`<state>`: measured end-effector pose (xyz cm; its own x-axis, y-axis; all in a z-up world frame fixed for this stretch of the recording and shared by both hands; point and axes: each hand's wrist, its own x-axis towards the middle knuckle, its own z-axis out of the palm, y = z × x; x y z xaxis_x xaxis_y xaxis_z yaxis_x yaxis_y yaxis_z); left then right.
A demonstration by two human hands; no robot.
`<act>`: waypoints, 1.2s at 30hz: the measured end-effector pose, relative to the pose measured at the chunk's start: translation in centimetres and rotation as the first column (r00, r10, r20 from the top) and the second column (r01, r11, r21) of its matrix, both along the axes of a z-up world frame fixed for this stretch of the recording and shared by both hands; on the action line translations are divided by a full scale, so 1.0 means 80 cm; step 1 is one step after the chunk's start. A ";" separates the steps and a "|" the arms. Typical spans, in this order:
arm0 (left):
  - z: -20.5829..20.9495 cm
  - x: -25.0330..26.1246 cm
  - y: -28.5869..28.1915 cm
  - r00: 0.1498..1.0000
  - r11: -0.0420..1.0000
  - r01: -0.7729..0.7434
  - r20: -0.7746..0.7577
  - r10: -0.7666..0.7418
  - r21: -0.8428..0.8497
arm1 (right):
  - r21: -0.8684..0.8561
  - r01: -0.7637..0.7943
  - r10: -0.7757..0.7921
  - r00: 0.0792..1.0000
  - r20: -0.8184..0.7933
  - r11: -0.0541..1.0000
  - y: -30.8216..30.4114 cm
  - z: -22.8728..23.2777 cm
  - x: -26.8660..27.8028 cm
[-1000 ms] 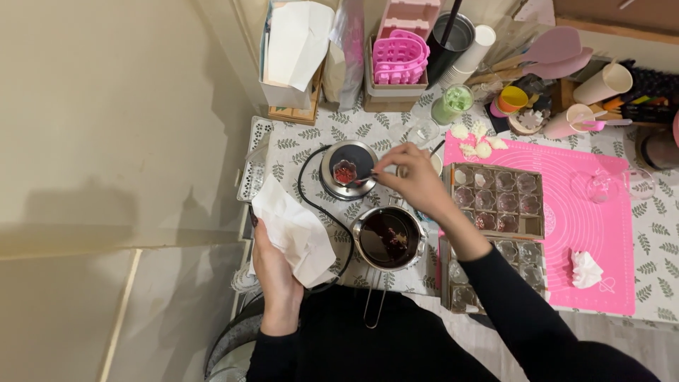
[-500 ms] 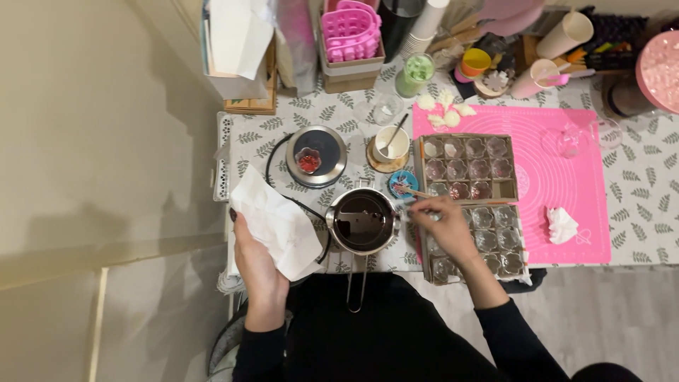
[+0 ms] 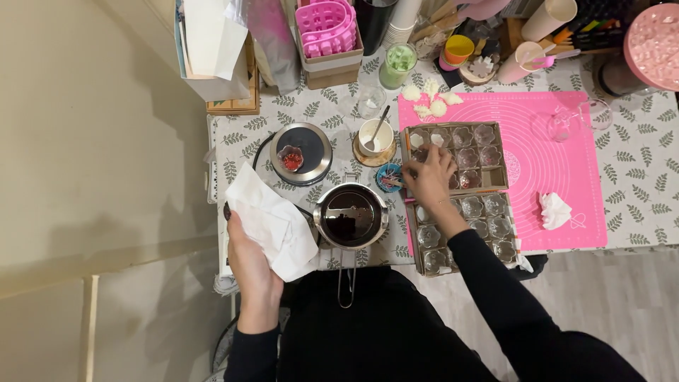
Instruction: The person holds small glass candle cups, dips and swirls them in a pot of melted dark wax on a hot plate, and places the filled cups into a compartmentalized tray. They use a wooden stick to stir the wax and wipe the cups with a paper tissue.
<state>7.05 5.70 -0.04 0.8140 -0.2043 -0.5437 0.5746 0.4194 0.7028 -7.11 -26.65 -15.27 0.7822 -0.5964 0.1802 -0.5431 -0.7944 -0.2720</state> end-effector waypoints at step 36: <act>-0.026 0.027 0.072 0.971 0.970 -0.237 -0.056 0.234 -0.049 | 0.274 -0.281 0.265 0.960 0.096 0.920 0.180 0.071 0.201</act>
